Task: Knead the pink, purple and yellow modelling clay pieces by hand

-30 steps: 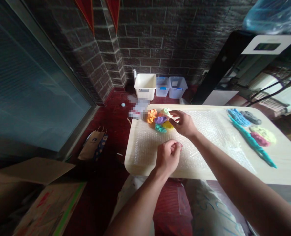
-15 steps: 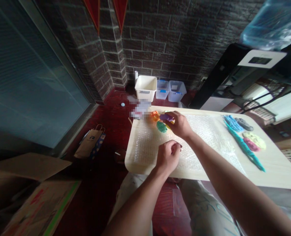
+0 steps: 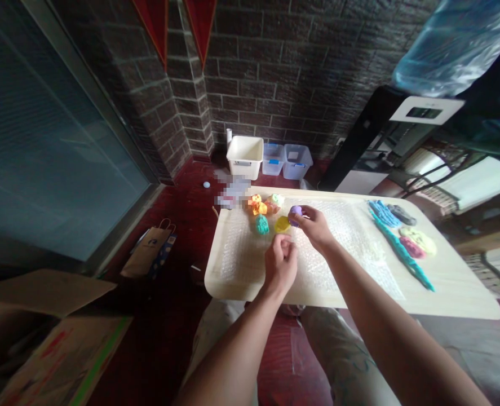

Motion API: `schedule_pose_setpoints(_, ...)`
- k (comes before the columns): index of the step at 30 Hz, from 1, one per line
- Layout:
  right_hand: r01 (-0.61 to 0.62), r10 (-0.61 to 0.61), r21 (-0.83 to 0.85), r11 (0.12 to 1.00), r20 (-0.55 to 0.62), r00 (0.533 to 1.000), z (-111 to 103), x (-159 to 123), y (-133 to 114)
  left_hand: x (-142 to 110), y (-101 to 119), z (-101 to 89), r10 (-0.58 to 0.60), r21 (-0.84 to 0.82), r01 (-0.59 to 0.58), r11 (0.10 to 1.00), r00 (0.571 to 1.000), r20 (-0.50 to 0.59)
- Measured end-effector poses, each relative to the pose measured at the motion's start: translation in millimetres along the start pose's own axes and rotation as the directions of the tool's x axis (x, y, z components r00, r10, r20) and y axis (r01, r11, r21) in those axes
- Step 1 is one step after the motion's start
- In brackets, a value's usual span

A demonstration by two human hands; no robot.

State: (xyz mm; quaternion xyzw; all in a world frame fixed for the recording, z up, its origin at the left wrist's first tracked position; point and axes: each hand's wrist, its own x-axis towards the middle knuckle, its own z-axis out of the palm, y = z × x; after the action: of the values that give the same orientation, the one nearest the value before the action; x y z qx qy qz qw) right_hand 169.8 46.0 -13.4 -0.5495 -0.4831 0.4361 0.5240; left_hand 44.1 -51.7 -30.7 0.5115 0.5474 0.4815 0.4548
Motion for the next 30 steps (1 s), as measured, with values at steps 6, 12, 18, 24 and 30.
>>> schedule_pose_setpoints(6, -0.085, 0.088, 0.212, 0.973, -0.005, 0.996, -23, -33, -16, -6, 13, 6.4, 0.167, 0.132, -0.14, 0.981, 0.958, -0.231)
schedule_pose_setpoints(12, -0.13, 0.145, 0.299, 0.945, -0.031, 0.989, -34, -69, -19, -3, 13, 15.6, 0.265, 0.166, -0.263, 0.95, 0.964, 0.009)
schedule_pose_setpoints(18, -0.093, 0.192, 0.444, 0.891, -0.184, 0.964, -63, -70, -8, 2, 4, 23.7, 0.302, 0.196, -0.283, 0.939, 0.95, -0.075)
schedule_pose_setpoints(24, -0.159, 0.262, 0.614, 0.773, -0.082, 0.962, -75, -78, -11, 14, 14, 10.4, 0.481, 0.455, -0.381, 0.805, 0.868, -0.124)
schedule_pose_setpoints(30, -0.257, 0.324, 0.735, 0.627, 0.053, 0.944, -75, -86, -24, 34, 24, -0.2, 0.476, 0.763, -0.271, 0.587, 0.877, -0.055)
